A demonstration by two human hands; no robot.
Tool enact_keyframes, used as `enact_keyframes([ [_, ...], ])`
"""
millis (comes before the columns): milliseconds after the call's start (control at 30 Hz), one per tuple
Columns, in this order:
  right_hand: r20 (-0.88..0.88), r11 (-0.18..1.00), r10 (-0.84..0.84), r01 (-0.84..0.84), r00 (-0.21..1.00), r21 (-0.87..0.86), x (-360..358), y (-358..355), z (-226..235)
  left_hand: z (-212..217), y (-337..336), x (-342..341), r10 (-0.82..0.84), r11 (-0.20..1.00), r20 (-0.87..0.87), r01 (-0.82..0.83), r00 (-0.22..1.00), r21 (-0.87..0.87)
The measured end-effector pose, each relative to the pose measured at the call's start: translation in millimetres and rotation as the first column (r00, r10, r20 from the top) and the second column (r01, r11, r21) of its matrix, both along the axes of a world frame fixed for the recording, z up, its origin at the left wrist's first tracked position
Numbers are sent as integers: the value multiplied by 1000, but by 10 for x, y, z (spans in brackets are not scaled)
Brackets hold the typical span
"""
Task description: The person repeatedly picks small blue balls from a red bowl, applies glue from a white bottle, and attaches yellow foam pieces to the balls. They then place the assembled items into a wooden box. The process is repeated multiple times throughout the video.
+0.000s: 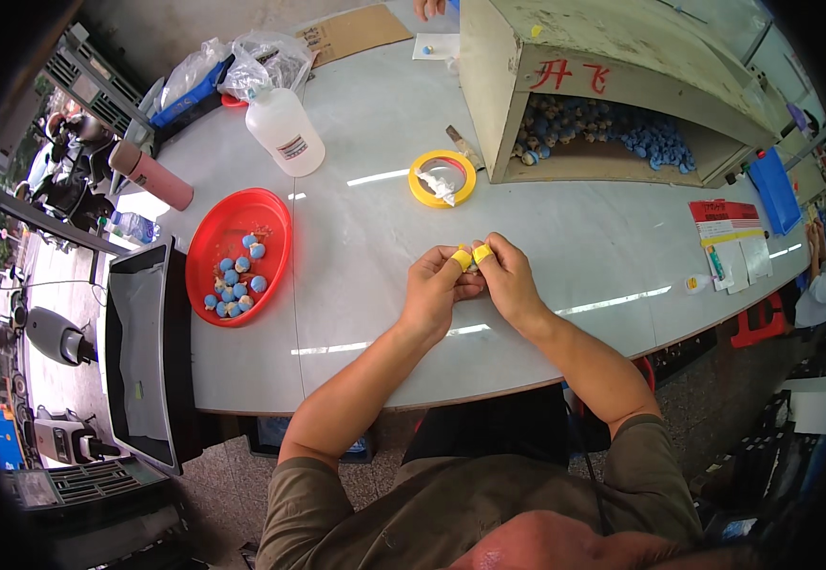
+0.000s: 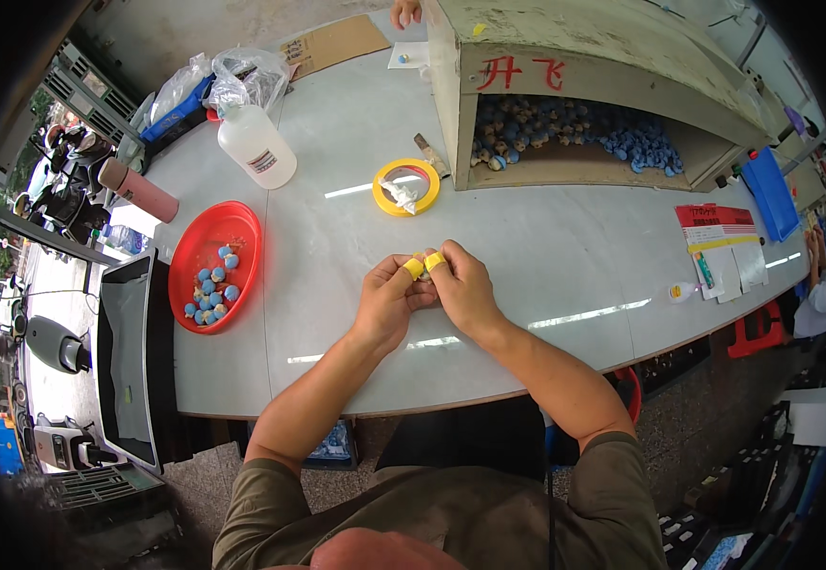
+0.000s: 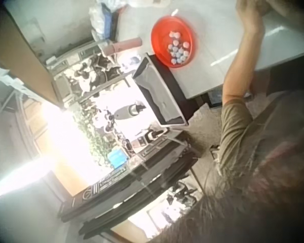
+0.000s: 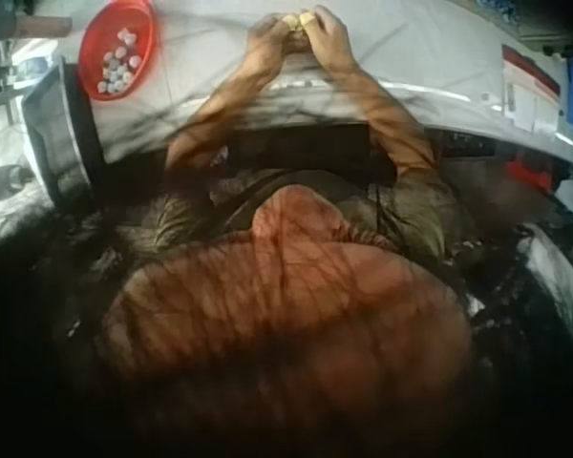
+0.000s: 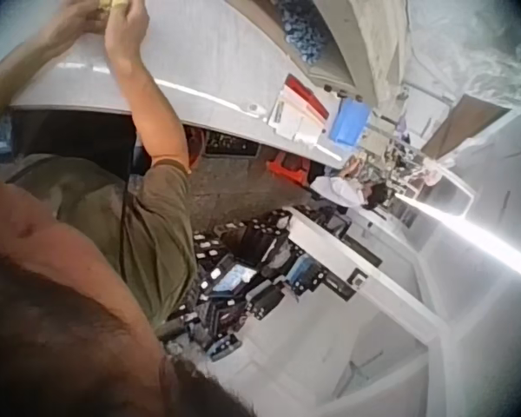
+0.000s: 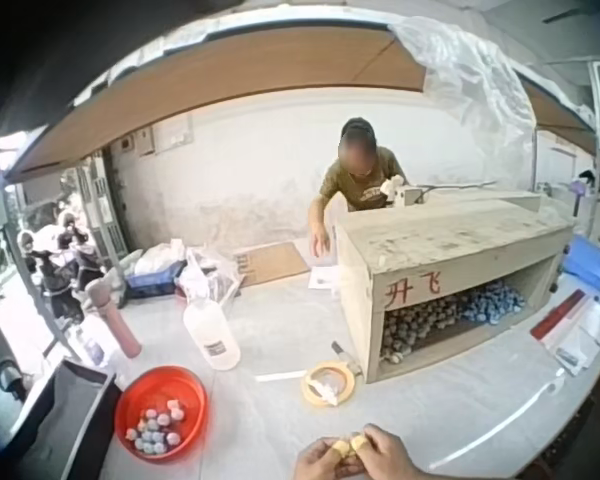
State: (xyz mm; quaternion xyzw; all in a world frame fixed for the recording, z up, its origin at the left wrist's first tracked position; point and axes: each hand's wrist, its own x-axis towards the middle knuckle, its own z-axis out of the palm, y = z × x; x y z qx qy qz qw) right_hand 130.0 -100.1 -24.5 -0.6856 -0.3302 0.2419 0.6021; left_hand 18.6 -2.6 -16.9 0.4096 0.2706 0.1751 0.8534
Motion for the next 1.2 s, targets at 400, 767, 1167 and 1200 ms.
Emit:
enact_keyframes([
  [400,-37,996,-71,73,997,58,-125,-11,-75,-138,-112,19,50,999,84,-49,995,-10],
  [767,-38,993,-62,65,997,98,-138,-9,-75,-127,-133,37,70,998,75,-69,995,-14],
  [1167,-50,993,-62,67,997,100,-155,-16,-55,-177,-128,36,56,998,100,-54,993,-27],
  [1200,-43,993,-66,70,997,98,-145,-21,-65,-180,-132,43,51,998,105,-48,993,-31],
])
